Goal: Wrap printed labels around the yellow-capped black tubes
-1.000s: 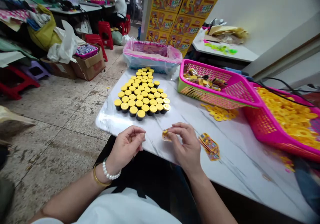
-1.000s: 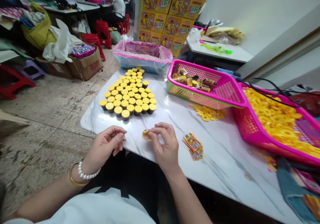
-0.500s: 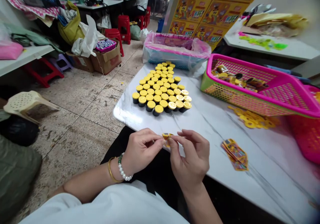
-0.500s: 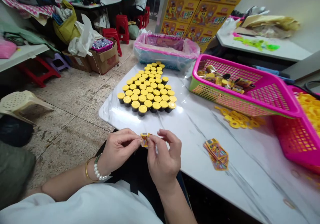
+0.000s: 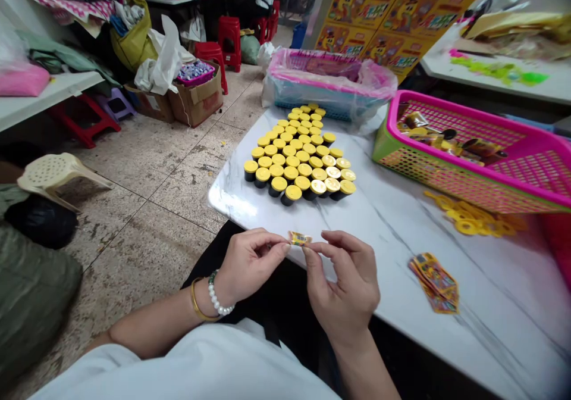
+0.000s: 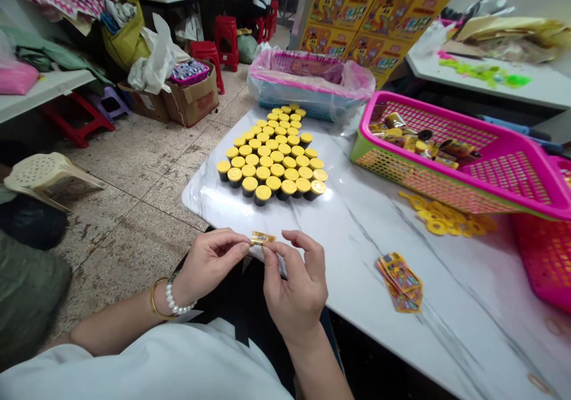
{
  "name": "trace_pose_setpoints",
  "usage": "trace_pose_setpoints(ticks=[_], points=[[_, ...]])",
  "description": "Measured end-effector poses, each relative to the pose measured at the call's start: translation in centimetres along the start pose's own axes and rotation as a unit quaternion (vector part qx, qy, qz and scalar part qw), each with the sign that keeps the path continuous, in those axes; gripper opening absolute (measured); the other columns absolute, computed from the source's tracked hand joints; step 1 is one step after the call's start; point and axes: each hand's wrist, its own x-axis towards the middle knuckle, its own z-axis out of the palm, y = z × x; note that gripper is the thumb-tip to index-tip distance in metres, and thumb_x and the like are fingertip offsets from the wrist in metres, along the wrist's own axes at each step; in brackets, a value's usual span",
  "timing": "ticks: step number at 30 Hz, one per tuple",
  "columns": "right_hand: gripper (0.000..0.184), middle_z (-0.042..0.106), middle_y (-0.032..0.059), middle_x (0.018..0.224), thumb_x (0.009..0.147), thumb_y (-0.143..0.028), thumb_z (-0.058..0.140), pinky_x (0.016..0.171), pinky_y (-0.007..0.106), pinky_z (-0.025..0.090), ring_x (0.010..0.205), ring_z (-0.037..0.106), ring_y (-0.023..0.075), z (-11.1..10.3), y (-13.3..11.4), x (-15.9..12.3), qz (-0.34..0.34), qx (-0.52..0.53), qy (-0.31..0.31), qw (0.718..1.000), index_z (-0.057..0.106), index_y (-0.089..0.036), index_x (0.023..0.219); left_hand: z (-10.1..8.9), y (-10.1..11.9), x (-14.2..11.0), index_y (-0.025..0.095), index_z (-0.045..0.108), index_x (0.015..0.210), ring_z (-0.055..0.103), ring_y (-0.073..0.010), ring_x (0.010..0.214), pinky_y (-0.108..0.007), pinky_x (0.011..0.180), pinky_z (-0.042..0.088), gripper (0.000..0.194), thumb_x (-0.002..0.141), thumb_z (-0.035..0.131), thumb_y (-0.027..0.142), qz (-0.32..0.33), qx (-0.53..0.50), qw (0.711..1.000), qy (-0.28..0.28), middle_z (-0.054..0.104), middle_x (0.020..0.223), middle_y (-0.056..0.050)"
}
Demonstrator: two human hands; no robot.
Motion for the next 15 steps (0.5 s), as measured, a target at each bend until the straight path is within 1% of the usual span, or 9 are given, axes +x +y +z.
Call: trace_pose_setpoints(ticks=[3, 4, 6, 8, 9, 11, 15], points=[[0.015, 0.062, 0.0080, 0.105, 0.090, -0.011, 0.067, 0.077, 0.038, 0.061, 0.096, 0.067, 0.0232, 0.21, 0.16, -0.06, -0.020, -0.011, -0.010, 1.000, 0.066, -0.024, 0.097, -0.25, 0.23, -0.13, 0.016, 0.078, 0.087, 0.061, -0.0126, 0.065, -0.024, 0.060, 0.048, 0.014, 0.087, 0.070, 0.027, 0.018, -0.005, 1.000, -0.004, 0.073, 0.079, -0.006], [0.015, 0.063, 0.0080, 0.105, 0.090, -0.011, 0.068, 0.077, 0.038, 0.061, 0.096, 0.067, 0.0232, 0.32, 0.23, -0.12, -0.024, -0.019, -0.012, 0.999, 0.066, -0.024, 0.097, -0.32, 0.36, -0.21, 0.017, 0.077, 0.084, 0.059, -0.0122, 0.064, -0.023, 0.059, 0.047, 0.012, 0.086, 0.071, 0.027, 0.031, 0.003, 0.999, 0.009, 0.071, 0.077, -0.005], [0.015, 0.064, 0.0079, 0.106, 0.089, -0.012, 0.069, 0.077, 0.038, 0.061, 0.094, 0.068, 0.0231, 0.51, 0.37, -0.24, -0.027, -0.034, -0.010, 0.999, 0.066, -0.024, 0.097, -0.41, 0.61, -0.37, 0.017, 0.073, 0.076, 0.056, -0.0108, 0.061, -0.022, 0.055, 0.044, 0.011, 0.084, 0.073, 0.025, 0.065, 0.031, 0.996, 0.052, 0.067, 0.073, -0.003], [0.013, 0.064, 0.0080, 0.105, 0.089, -0.013, 0.070, 0.077, 0.038, 0.061, 0.093, 0.069, 0.0230, 0.62, 0.45, -0.31, -0.024, -0.037, -0.007, 0.999, 0.067, -0.023, 0.097, -0.41, 0.75, -0.49, 0.017, 0.071, 0.074, 0.053, -0.0099, 0.059, -0.022, 0.053, 0.042, 0.012, 0.083, 0.074, 0.024, 0.096, 0.053, 0.990, 0.085, 0.064, 0.071, -0.002], [0.013, 0.065, 0.0081, 0.105, 0.089, -0.013, 0.070, 0.076, 0.037, 0.061, 0.093, 0.069, 0.0230, 0.64, 0.45, -0.33, -0.023, -0.034, -0.006, 0.999, 0.067, -0.023, 0.097, -0.38, 0.77, -0.51, 0.017, 0.072, 0.076, 0.052, -0.0097, 0.058, -0.022, 0.052, 0.041, 0.010, 0.083, 0.074, 0.023, 0.103, 0.056, 0.989, 0.087, 0.064, 0.072, -0.003], [0.013, 0.064, 0.0085, 0.105, 0.089, -0.012, 0.069, 0.074, 0.036, 0.061, 0.093, 0.069, 0.0227, 0.62, 0.40, -0.34, -0.022, -0.023, -0.010, 0.999, 0.067, -0.022, 0.097, -0.24, 0.67, -0.47, 0.018, 0.076, 0.083, 0.052, -0.0095, 0.058, -0.022, 0.052, 0.042, 0.006, 0.084, 0.073, 0.023, 0.098, 0.049, 0.992, 0.068, 0.066, 0.074, -0.004], [0.014, 0.063, 0.0087, 0.106, 0.089, -0.011, 0.068, 0.071, 0.034, 0.059, 0.095, 0.068, 0.0227, 0.60, 0.22, -0.38, -0.032, -0.009, -0.018, 0.999, 0.067, -0.022, 0.098, 0.06, 0.05, -0.16, 0.017, 0.079, 0.089, 0.054, -0.0102, 0.060, -0.022, 0.055, 0.044, 0.011, 0.083, 0.075, 0.023, 0.055, 0.018, 0.997, 0.042, 0.066, 0.075, -0.004]])
